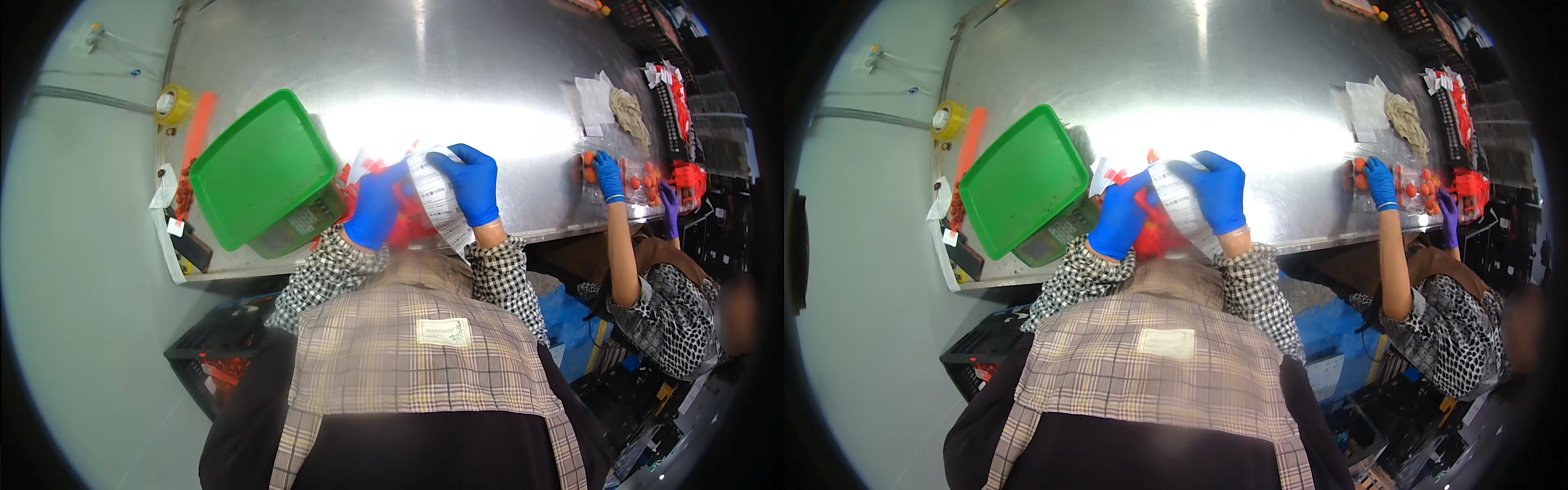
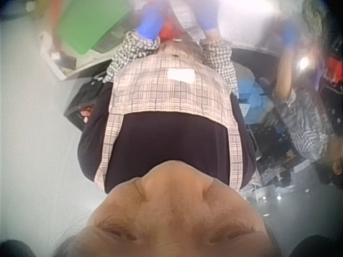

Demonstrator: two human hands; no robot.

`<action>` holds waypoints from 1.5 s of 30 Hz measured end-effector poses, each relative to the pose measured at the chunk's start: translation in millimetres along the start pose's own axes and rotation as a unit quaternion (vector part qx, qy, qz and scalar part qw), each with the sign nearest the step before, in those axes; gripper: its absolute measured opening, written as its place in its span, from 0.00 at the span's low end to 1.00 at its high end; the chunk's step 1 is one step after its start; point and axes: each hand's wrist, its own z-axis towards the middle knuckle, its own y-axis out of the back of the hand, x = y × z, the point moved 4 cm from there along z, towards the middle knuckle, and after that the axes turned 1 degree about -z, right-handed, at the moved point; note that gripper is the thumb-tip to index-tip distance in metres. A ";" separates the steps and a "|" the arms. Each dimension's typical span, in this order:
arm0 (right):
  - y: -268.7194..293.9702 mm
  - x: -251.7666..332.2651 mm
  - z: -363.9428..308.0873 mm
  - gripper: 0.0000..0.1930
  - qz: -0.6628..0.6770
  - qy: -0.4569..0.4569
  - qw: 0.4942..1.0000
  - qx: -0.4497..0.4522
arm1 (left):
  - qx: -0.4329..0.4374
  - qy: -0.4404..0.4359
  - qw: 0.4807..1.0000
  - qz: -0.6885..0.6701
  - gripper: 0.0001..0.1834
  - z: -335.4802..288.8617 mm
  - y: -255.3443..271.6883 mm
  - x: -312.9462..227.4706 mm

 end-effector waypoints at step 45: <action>6.7 58.1 -2.8 0.18 -0.029 -0.034 0.975 0.220 | 0.073 0.054 0.986 -0.142 0.17 16.2 10.4 17.1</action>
